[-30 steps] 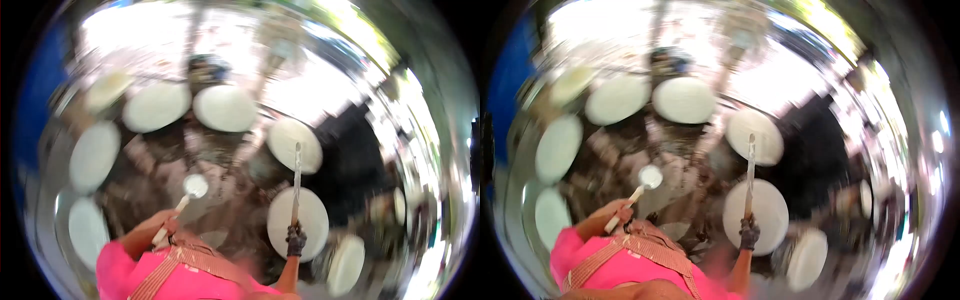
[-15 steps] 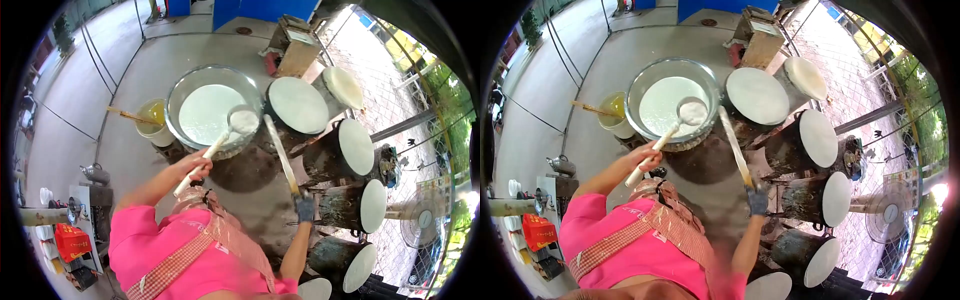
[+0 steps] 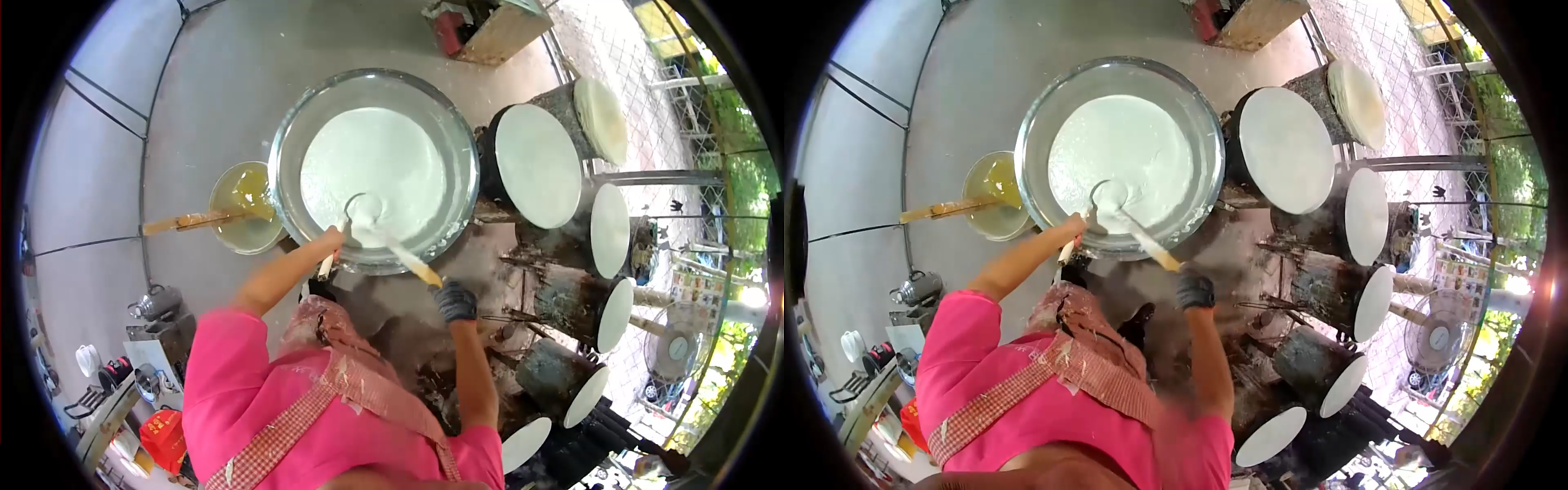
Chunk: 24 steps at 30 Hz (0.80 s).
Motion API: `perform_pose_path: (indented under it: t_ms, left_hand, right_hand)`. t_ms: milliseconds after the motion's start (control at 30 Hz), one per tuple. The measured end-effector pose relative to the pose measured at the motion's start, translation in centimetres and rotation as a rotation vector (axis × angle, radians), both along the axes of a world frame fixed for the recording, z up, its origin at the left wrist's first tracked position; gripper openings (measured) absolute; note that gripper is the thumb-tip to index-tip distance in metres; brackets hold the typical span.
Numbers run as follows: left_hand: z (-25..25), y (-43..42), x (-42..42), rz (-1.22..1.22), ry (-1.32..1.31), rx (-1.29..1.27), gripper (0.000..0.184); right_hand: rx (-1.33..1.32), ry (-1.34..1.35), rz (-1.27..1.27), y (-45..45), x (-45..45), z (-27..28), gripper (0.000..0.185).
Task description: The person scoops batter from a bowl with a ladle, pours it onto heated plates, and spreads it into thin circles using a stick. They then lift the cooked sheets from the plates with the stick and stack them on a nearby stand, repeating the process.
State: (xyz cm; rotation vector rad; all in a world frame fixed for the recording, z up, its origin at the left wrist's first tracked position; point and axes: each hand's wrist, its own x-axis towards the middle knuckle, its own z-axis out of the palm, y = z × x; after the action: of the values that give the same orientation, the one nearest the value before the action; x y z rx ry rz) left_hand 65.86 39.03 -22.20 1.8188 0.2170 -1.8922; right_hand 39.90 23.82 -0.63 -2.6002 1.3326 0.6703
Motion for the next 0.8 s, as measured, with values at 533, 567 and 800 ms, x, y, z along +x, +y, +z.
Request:
perform_pose_path:
  t_ms: [533,567,800]
  left_hand:
    - [35.5,-0.4,-1.2,0.546,0.616,-0.529,0.011]
    - [40.5,0.4,-1.5,0.488,0.559,-0.595,0.012]
    - [57.5,2.5,-0.3,0.054,-0.124,-1.125,0.033]
  right_hand:
    - [-0.159,-0.439,-0.243,9.8,-7.5,4.3,0.046]
    - [-0.186,-0.479,-0.323,9.8,-6.0,8.1,0.044]
    - [-0.407,-1.307,-0.289,4.2,-3.2,21.8,0.028]
